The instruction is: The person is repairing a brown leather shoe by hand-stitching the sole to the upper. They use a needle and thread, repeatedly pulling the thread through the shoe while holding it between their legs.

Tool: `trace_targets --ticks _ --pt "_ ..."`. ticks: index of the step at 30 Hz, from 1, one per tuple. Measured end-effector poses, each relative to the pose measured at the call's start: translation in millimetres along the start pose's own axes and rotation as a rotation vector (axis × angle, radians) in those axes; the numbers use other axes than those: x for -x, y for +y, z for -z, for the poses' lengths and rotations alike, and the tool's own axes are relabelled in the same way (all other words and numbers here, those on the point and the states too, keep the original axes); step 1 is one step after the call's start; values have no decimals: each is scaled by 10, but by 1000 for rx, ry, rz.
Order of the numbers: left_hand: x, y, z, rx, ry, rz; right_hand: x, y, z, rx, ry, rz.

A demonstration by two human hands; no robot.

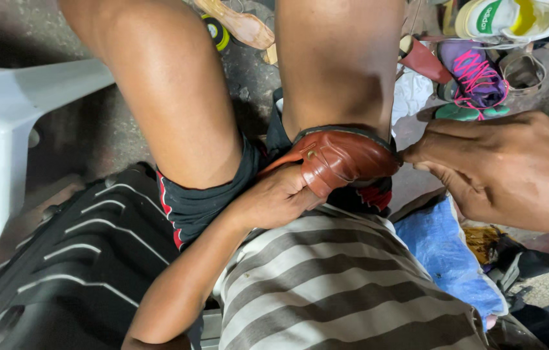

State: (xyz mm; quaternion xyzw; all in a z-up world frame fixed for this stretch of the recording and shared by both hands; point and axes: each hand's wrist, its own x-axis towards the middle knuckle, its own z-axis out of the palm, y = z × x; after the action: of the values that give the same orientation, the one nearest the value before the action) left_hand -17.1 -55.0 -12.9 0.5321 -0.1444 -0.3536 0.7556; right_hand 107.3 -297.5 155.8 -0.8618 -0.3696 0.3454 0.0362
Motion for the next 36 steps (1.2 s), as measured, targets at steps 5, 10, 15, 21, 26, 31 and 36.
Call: trace_targets --ticks 5,10,15,21,26,31,36 --pt "40 -23 0 45 -5 82 -16 -29 -55 -30 -42 -75" --pt "62 -27 33 1 25 -31 -41 -100 -105 -122 62 -8" --pt "103 -45 45 -64 1 -49 -65 -118 -62 -170 63 -24" --pt "62 27 119 -172 -31 12 -7 -202 -105 -166 198 57" --pt "106 21 126 -187 46 -55 -41 -241 -200 -234 193 5" --pt "91 -36 158 -113 -48 28 -69 -245 -205 -239 240 56" --pt "81 -46 166 -288 24 -385 -97 -245 -245 -227 231 47"
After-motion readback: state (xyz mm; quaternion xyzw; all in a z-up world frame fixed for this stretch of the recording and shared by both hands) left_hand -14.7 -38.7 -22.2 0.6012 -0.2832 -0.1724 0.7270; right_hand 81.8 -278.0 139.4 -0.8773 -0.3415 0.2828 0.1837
